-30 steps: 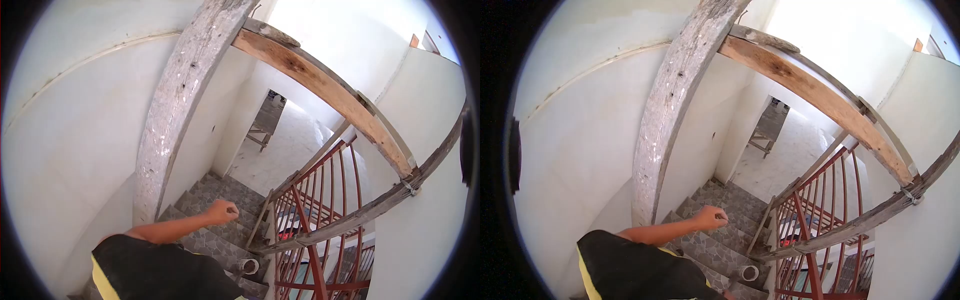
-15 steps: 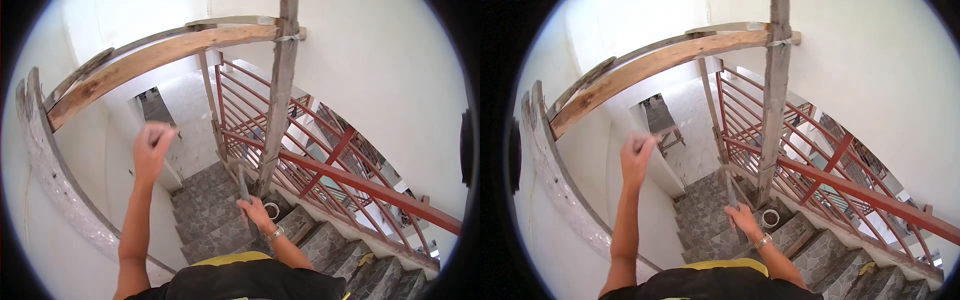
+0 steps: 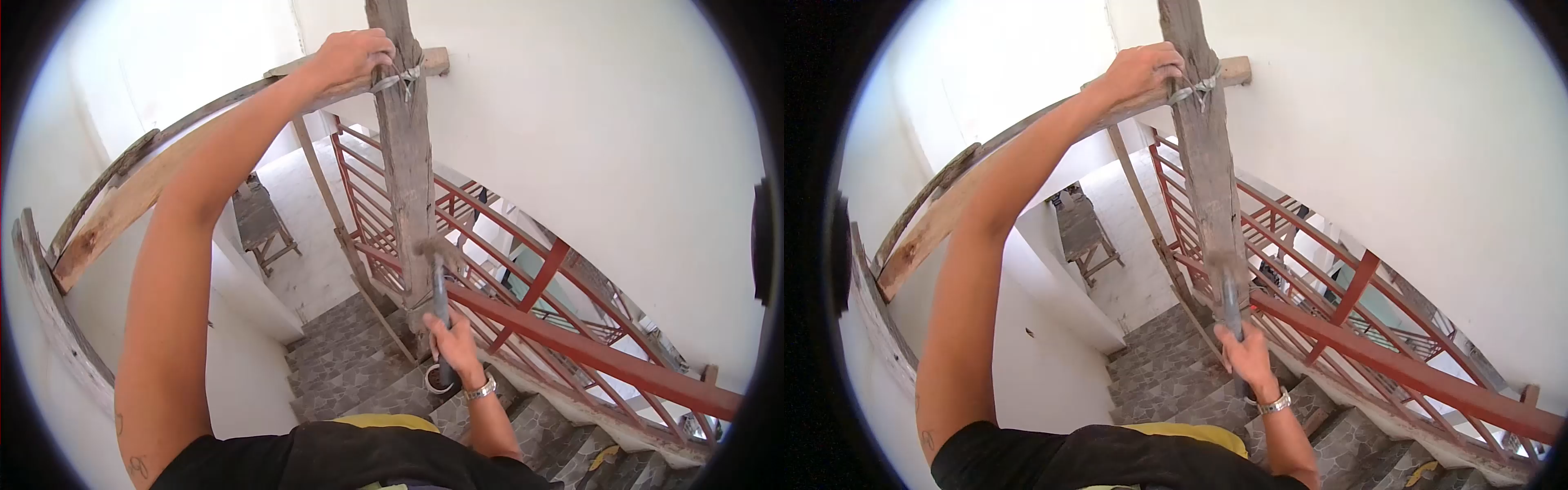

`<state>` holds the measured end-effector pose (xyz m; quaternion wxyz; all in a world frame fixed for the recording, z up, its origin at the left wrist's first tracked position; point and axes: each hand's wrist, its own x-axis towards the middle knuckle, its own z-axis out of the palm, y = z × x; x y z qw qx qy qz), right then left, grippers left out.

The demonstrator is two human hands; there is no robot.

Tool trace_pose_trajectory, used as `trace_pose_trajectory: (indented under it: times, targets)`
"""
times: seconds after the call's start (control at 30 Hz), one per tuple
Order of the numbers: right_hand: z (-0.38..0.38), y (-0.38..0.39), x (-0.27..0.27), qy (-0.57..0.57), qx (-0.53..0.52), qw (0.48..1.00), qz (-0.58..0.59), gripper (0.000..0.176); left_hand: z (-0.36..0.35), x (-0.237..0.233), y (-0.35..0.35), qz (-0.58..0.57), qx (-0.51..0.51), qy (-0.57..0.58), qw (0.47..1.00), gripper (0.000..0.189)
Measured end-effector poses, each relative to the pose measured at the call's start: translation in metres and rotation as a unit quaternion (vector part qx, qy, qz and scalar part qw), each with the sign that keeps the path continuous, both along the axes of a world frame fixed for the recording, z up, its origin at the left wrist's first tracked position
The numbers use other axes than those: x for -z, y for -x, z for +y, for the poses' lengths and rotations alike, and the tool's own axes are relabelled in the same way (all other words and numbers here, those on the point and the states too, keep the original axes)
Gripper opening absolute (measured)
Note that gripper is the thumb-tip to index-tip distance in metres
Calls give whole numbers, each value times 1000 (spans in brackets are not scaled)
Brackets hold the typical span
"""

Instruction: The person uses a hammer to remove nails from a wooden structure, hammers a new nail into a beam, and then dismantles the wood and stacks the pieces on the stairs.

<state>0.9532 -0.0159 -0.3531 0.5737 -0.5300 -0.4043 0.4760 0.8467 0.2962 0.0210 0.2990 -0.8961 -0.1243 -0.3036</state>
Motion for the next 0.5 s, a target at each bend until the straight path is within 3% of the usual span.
trace_pose_trajectory:
  times: [0.1, 0.2, 0.37, 0.5]
  targets:
    - [44, -19, -2, -90, 34, 995, -14, 37, 30, 22, -35, 149, 62, -78, 984, 12]
    - [88, -31, -26, -155, 58, 986, 30, 36, 45, 49, -57, 244, 52, -139, 958, 10]
    - [167, -33, -56, -258, 114, 957, 61, 37, 54, 59, -58, 247, 61, -142, 957, 11]
    - [246, -16, -48, -256, 92, 951, 145, 36, 49, 58, -61, 257, 44, -129, 957, 10]
